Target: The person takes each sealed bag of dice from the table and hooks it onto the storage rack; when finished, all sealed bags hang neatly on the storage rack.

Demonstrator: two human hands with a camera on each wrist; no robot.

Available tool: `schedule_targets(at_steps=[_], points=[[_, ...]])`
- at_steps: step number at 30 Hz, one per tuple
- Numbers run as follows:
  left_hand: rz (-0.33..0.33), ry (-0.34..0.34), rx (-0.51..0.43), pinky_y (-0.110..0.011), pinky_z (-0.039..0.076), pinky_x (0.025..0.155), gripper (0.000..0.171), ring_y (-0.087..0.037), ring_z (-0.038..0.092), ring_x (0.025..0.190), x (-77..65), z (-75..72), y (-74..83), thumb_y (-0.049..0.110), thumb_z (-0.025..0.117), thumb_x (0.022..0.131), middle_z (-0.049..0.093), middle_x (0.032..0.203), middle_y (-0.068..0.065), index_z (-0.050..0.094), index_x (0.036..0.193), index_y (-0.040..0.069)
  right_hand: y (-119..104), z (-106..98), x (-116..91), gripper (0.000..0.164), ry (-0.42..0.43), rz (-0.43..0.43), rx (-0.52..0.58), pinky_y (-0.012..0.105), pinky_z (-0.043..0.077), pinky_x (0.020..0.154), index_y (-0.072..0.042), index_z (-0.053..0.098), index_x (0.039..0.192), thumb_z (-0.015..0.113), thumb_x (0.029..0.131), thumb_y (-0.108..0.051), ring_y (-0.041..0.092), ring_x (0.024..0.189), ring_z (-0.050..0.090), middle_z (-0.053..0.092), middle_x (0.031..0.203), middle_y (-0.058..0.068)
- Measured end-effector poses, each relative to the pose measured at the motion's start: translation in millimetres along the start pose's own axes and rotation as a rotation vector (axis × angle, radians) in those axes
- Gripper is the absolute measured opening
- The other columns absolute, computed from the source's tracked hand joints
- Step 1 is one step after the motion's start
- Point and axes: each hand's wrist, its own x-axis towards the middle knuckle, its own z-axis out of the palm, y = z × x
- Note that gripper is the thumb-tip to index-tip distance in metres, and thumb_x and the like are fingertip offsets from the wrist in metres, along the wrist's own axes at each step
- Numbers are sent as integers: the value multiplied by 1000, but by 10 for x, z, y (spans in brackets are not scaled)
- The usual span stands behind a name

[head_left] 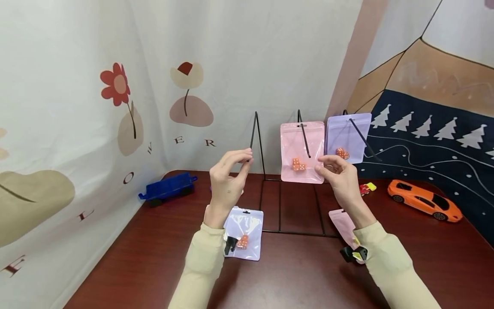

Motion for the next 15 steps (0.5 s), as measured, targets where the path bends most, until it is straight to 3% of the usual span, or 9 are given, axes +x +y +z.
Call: schedule_targets(at_steps=[4, 15], points=[[-12, -3, -10, -25, 48, 66, 12, -17, 60, 83, -39, 26, -41, -6, 67, 72, 63, 90, -12, 65, 83, -1, -5, 0, 23, 27, 29, 15, -34, 15, 46, 73, 2, 61, 97, 70, 73, -8, 10, 88, 55, 62, 90, 1], [-19, -1, 2, -25, 48, 66, 11, -16, 60, 82, -30, 4, -39, -4, 67, 72, 64, 92, -9, 65, 83, -1, -37, 85, 162, 26, 49, 30, -73, 14, 45, 57, 0, 63, 97, 70, 73, -8, 11, 80, 51, 59, 92, 3]])
